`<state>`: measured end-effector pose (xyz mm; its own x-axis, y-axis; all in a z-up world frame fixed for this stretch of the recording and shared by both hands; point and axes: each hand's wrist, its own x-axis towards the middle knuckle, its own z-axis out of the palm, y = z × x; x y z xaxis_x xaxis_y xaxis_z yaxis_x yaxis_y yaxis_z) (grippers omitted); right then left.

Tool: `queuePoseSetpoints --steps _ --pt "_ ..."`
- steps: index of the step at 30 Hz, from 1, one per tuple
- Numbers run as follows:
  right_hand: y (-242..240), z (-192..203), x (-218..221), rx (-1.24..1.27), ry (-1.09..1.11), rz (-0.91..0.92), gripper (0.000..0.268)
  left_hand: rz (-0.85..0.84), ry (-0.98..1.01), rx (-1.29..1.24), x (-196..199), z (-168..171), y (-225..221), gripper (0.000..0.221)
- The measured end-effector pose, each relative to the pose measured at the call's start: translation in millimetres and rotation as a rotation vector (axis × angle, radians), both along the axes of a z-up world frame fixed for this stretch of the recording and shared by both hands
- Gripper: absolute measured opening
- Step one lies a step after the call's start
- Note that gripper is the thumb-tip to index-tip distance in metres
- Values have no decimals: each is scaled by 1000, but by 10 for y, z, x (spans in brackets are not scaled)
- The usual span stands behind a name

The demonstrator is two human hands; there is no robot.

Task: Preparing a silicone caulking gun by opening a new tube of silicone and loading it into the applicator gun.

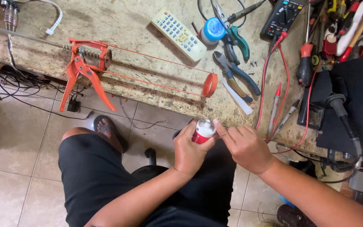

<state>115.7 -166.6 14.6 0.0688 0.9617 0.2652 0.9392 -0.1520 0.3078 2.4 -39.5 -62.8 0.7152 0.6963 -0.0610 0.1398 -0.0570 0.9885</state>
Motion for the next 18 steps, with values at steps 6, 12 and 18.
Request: queuePoseSetpoints --steps 6,12,18 --pt "-9 98 43 31 259 -70 36 -63 -20 -53 -73 -112 93 71" --pt "48 243 50 -16 383 -232 32 -161 -108 -96 -280 -65 211 78" --pt "59 285 58 -104 592 -360 34 -243 -325 -69 -348 103 298 67"
